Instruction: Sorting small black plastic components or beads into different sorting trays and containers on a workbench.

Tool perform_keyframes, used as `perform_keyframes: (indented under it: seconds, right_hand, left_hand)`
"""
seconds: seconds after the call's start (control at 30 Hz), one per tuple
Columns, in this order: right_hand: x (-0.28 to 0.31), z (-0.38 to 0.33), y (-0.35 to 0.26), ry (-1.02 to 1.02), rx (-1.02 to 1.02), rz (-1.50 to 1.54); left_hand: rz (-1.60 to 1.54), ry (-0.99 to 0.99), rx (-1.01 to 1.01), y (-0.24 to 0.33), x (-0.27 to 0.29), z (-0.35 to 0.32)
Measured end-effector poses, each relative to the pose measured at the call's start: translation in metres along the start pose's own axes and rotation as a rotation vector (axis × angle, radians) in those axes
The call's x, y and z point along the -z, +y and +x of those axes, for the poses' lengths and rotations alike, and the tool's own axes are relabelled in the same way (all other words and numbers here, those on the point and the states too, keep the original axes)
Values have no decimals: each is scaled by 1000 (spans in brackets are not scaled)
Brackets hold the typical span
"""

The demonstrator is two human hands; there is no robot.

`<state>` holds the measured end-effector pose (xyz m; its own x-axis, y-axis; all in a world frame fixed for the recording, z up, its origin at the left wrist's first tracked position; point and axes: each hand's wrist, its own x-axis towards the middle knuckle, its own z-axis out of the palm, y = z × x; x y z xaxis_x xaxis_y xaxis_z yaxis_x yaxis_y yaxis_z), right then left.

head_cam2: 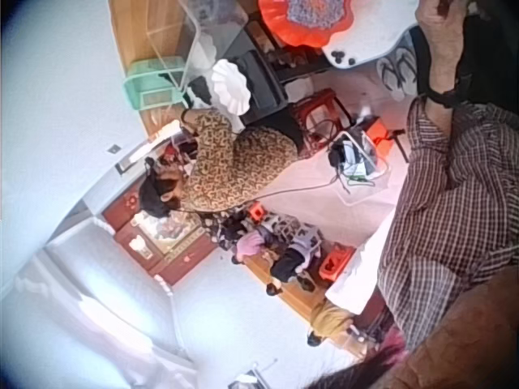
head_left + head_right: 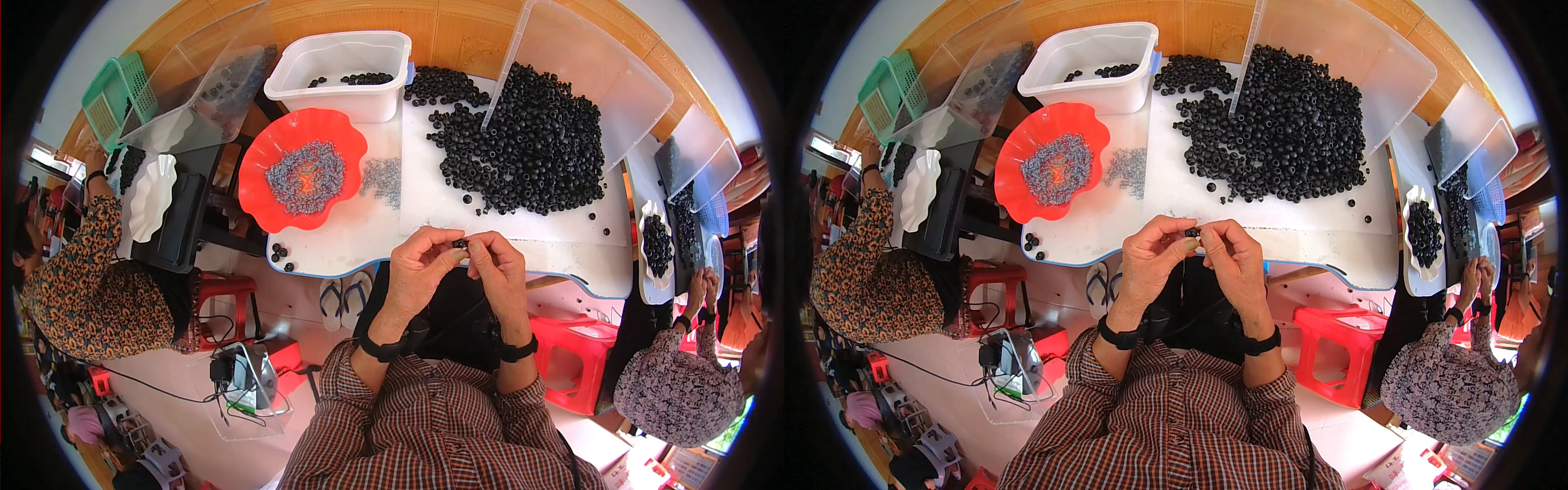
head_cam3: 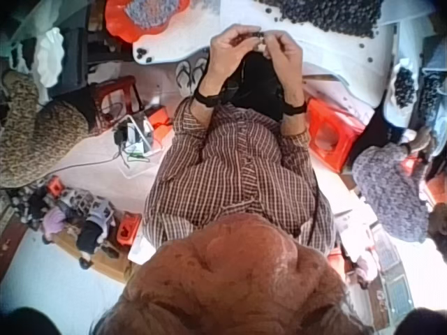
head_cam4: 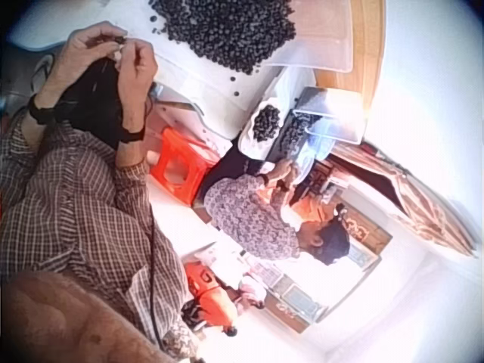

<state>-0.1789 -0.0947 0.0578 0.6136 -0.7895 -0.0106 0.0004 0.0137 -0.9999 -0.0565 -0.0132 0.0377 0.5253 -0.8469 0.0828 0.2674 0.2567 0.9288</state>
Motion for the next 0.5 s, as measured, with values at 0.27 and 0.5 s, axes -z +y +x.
perform_keyframes:
  seconds: [0.27,0.5]
  right_hand:
    - [2,0,1,14,-20,-7]
    - [2,0,2,15,-34,-20]
  left_hand:
    - [273,24,-154,4,0,1]
    - [475,55,-260,7,-1,0]
